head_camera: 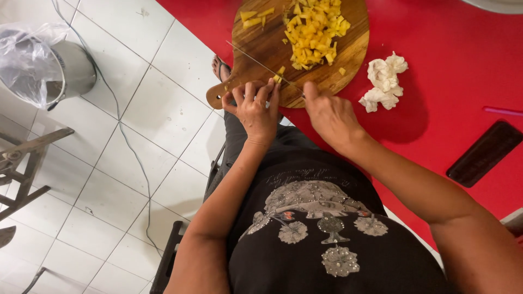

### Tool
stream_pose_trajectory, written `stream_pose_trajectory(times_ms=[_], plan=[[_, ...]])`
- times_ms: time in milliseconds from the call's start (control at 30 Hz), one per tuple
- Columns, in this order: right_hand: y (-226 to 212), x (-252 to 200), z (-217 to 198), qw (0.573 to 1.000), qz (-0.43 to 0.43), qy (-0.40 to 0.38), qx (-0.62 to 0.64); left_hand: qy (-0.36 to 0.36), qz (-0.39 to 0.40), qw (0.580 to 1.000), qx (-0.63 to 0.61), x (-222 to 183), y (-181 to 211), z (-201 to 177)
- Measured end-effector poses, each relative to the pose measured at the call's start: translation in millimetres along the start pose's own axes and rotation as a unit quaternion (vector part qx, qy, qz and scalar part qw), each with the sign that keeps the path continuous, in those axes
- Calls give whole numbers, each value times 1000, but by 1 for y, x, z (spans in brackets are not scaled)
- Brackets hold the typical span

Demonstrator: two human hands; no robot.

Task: Slicing yellow fruit on a wooden board and transferring it to a large bowl

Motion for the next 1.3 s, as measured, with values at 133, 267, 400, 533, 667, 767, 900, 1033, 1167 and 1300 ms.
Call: stream_pose_trajectory(times_ms=[133,267,400,533,667,767,900,1033,1167,1300], plan=[[-13,28,0,999,-27,27,-1,0,5,1000,-8,3,2,-2],[-8,18,-5,998,-42,35,3,-3,3,1000,17,2,3,-1],[6,-3,-11,998,-22,19,-46,1,-1,1000,11,2,3,-1],[6,-5,-11,998,-6,26,-65,8,3,1000,6,5,5,-2],[7,-20,-12,996,-17,58,-71,10,3,1000,13,0,1,0],[13,-33,-3,998,-14,39,-55,15,8,1000,10,-1,-2,0],[18,-38,9,998,-2,2,-59,20,11,1000,3,0,0,-1],[-1,-18,8,999,19,-40,-6,16,10,1000,9,0,1,0],[-18,16,3,999,3,-7,33,17,16,1000,5,2,4,-1],[-11,7,-3,999,3,-23,41,6,20,1000,12,2,4,0]])
Point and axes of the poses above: each hand's wrist, its own x-axis towards the middle knuckle, its own z-axis out of the palm, y = z × x, the point moved 5 cm from there along x, towards the middle knuckle, and after that the axes turned 8 degrees about y, right-handed, at the moved point
